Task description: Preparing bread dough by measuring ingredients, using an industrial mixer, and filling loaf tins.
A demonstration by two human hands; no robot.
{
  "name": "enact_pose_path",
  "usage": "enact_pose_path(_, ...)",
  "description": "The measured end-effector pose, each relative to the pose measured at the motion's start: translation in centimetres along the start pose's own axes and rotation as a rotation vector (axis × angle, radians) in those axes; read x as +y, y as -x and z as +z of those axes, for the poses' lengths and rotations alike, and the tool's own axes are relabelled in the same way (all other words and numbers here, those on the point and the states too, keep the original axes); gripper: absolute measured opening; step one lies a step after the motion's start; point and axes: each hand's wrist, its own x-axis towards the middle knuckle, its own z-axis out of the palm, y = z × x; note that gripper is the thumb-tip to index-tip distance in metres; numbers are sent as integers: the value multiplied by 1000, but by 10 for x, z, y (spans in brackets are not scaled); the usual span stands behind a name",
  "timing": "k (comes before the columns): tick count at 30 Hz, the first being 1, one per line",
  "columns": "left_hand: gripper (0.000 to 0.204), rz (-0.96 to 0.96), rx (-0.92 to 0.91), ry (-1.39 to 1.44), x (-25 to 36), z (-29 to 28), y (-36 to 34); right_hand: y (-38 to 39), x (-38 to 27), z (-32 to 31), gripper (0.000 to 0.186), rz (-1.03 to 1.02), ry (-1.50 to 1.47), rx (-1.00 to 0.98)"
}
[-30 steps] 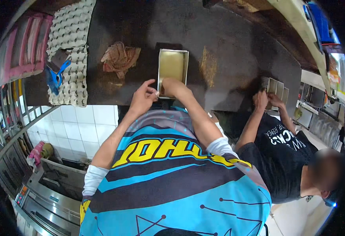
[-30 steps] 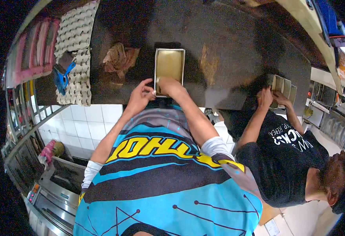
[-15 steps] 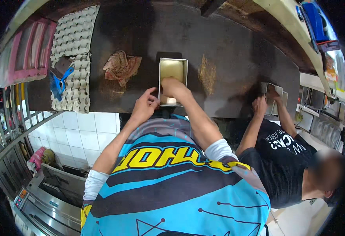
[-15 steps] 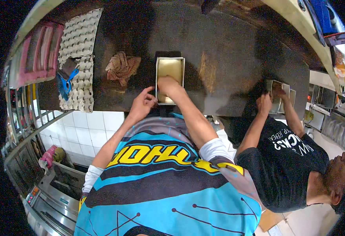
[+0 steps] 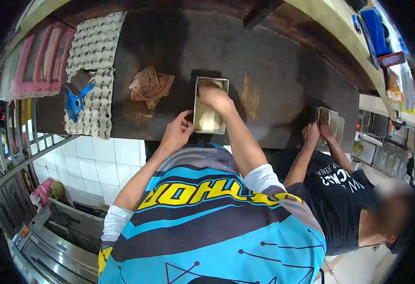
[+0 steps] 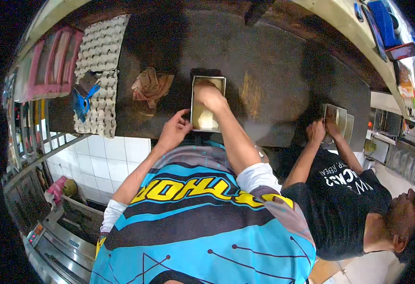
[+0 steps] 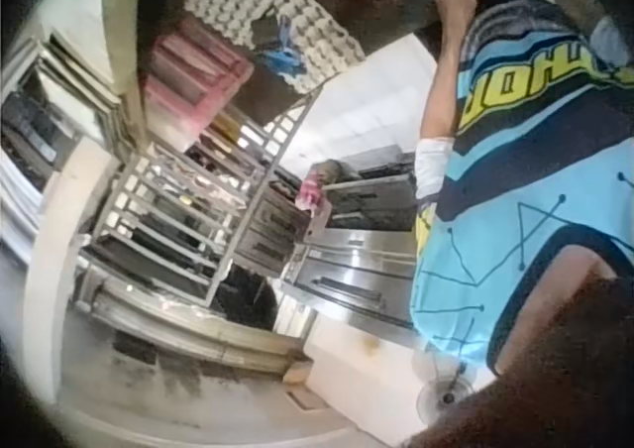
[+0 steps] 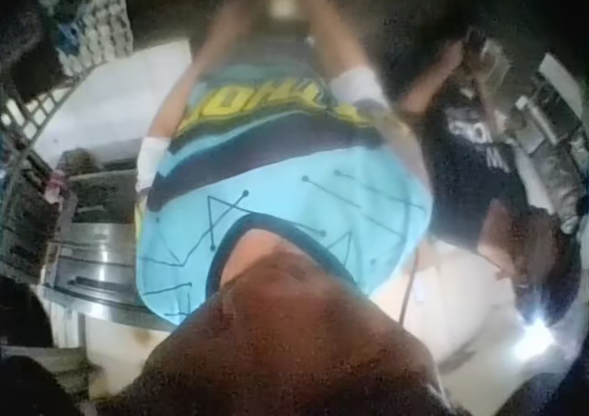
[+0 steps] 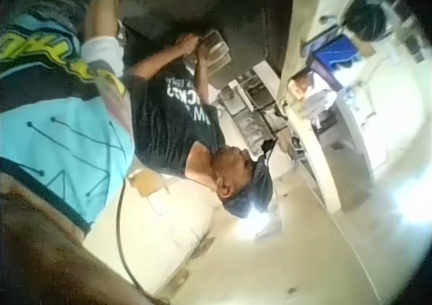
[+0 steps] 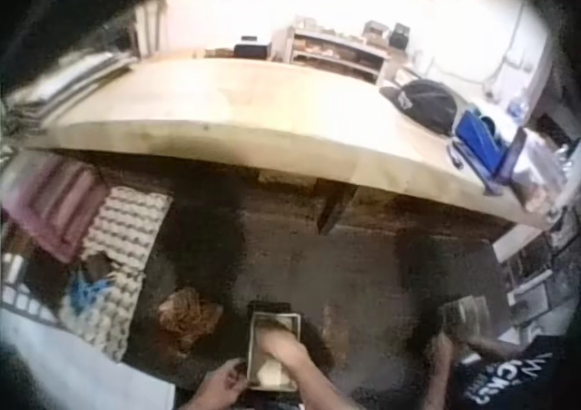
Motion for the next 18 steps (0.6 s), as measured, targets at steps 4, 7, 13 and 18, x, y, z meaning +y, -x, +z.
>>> enact_pose_path(4, 52, 21, 10, 143, -5, -3, -9, 6, 2, -6, 25, -60, 25, 23)
enact_pose_path(7, 50, 8, 25, 80, 6, -5, -9, 24, -3, -10, 25, -64, 31, -10)
enact_pose_path(13, 45, 96, 47, -52, 15, -12, -14, 47, -16, -25, 28, -76, 91, -137)
enact_pose_path(18, 38, 537, 315, -575, 9, -76, -50, 53, -6, -48, 30, -237, -191, -48)
